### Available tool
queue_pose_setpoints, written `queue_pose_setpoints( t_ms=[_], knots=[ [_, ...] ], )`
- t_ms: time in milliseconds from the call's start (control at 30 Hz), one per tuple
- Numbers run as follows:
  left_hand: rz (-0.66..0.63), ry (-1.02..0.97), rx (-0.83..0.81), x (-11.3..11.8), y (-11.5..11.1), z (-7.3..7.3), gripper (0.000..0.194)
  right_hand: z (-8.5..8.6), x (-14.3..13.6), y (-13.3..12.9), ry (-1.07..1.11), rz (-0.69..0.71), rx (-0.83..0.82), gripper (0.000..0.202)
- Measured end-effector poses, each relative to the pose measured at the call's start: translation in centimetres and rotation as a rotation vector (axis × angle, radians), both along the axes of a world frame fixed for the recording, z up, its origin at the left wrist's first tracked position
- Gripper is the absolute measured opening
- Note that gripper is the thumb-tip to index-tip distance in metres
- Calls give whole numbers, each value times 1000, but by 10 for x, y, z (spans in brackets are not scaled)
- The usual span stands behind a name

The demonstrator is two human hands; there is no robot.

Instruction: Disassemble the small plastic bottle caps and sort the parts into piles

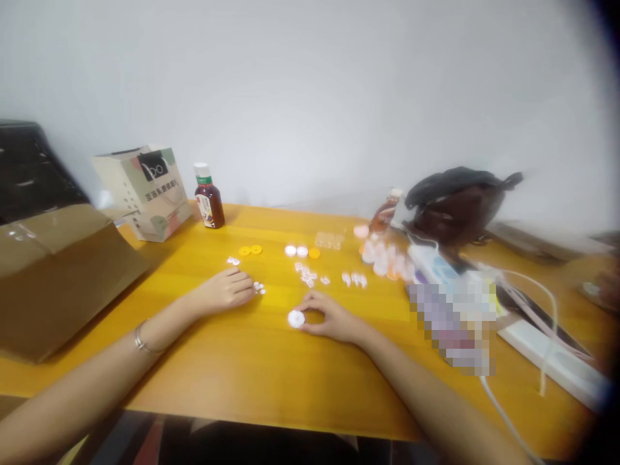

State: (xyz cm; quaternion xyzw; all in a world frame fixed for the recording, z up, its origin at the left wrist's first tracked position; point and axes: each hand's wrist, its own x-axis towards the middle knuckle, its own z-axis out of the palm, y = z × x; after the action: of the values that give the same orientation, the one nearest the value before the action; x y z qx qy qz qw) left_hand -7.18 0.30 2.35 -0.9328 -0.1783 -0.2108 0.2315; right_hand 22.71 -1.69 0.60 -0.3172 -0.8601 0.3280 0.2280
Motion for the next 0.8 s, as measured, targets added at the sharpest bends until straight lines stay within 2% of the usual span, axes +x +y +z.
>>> queue_pose_setpoints(
  t_ms=[100,167,367,533,700,800],
  knots=[
    [23,172,42,2,1,-2,11,1,0,0,2,-4,-7,26],
    [38,208,52,3,2,-3,11,1,0,-1,2,-4,-9,26],
    [28,213,36,2,3,-2,15,5,0,-2,3,-10,-27,25],
    [6,133,-29,6,0,0,13,5,0,-1,20,-8,-25,24],
    [-42,-78,-203,33,-12,-6,12,1,0,0,35,-8,-10,25],
    [-51,-111,-351,57,-19,-10,16,0,-1,1,49,-11,5,25]
  ],
)
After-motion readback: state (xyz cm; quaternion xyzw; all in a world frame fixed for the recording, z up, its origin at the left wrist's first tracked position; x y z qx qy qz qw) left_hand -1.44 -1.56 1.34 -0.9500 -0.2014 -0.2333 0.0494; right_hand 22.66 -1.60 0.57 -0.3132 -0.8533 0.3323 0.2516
